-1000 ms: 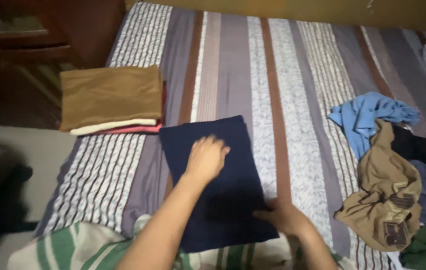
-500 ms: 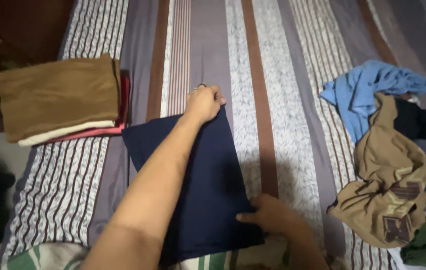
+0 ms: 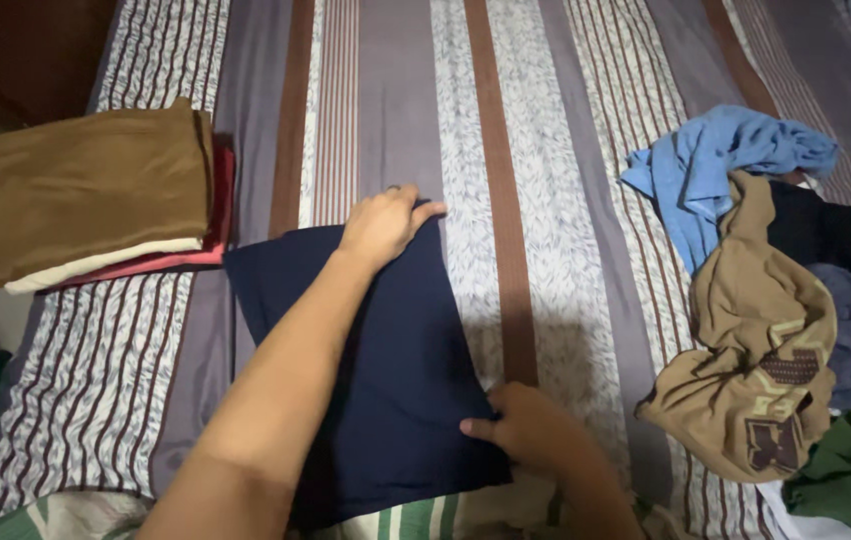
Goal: The person folds several shirts on a bed. They smooth and fold a brown shirt, then a navy blue shirt, and finally a tan graphic tee, stacking each folded item on the left side of the bed.
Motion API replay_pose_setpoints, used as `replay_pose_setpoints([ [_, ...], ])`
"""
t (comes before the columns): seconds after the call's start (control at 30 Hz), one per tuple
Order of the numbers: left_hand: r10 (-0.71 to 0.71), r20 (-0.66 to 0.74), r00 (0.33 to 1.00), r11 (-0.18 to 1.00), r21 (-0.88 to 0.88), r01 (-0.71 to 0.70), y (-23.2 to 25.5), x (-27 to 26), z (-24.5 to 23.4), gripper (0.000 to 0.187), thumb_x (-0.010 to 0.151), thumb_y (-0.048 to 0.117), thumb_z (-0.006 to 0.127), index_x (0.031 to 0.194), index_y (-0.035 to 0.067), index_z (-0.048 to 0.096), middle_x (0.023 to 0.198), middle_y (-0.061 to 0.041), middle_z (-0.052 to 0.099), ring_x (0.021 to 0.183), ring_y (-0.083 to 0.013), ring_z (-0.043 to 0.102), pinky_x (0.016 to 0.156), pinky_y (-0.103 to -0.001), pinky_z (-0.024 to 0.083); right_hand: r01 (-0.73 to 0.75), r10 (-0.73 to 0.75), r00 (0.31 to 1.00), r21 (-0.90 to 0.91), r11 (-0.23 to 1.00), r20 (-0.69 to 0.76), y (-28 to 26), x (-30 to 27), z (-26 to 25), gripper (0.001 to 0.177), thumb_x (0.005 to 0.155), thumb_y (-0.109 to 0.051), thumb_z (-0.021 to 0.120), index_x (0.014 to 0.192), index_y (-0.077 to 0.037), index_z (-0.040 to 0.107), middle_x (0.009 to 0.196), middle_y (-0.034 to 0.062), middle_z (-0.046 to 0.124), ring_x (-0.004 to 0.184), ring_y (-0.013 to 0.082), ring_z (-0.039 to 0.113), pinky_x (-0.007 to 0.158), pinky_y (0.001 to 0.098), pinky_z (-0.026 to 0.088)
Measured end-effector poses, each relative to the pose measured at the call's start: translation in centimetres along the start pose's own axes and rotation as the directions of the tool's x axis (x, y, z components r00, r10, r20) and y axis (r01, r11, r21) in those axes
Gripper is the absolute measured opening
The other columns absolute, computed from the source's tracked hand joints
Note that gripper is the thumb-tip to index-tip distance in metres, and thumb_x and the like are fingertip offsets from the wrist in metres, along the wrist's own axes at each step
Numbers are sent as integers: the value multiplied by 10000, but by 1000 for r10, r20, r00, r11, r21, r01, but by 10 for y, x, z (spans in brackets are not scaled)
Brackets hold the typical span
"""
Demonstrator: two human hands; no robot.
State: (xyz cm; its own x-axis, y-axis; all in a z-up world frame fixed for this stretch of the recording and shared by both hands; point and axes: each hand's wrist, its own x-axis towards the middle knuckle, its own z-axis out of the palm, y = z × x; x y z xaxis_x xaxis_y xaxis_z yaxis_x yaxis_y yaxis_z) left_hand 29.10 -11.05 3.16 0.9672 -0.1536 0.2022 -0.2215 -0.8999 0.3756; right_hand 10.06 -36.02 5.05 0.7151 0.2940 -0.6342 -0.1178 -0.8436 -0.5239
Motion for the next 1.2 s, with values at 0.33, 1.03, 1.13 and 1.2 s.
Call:
replay_pose_setpoints([
  [0.33, 291, -33, 956, 953, -74, -293, 65, 94, 31, 592, 934, 631, 570, 942, 45, 654, 994, -175, 729, 937, -422, 685, 779, -554, 529, -101, 86, 970, -55, 993, -226, 24, 3, -22, 701, 808, -551, 724, 1251, -13, 654, 1222, 220, 674, 1168, 375, 641, 993, 452, 497],
  [1.03, -21, -89, 996, 997, 77, 28, 69, -164, -9, 746, 1013, 541, 470, 1506, -18, 432, 1568, -209, 427, 1483, -390, 329, 1213, -561, 184, -167, 127, 955, -131, 977, -267, 40, 21, -17, 631, 814, -480, 673, 1287, -63, 648, 1227, 251, 679, 1176, 418, 646, 1021, 502, 495],
  [1.13, -167, -179, 970, 972, 137, 192, 59, -194, -12, 733, 1006, 501, 485, 1503, -34, 414, 1559, -233, 420, 1459, -405, 336, 1179, -557, 213, -69, -13, 945, -237, 969, -328, 41, 24, -13, 647, 801, -428, 707, 1312, -47, 596, 1248, 244, 657, 1181, 475, 581, 1009, 522, 457],
  [1.2, -303, -264, 916, 930, 128, 344, 57, -206, -12, 729, 995, 453, 520, 1491, -66, 394, 1540, -273, 412, 1430, -426, 368, 1142, -553, 264, -66, -9, 945, -218, 974, -328, 40, 19, -12, 651, 805, -405, 709, 1333, -49, 573, 1231, 240, 671, 1170, 470, 592, 1003, 511, 464],
])
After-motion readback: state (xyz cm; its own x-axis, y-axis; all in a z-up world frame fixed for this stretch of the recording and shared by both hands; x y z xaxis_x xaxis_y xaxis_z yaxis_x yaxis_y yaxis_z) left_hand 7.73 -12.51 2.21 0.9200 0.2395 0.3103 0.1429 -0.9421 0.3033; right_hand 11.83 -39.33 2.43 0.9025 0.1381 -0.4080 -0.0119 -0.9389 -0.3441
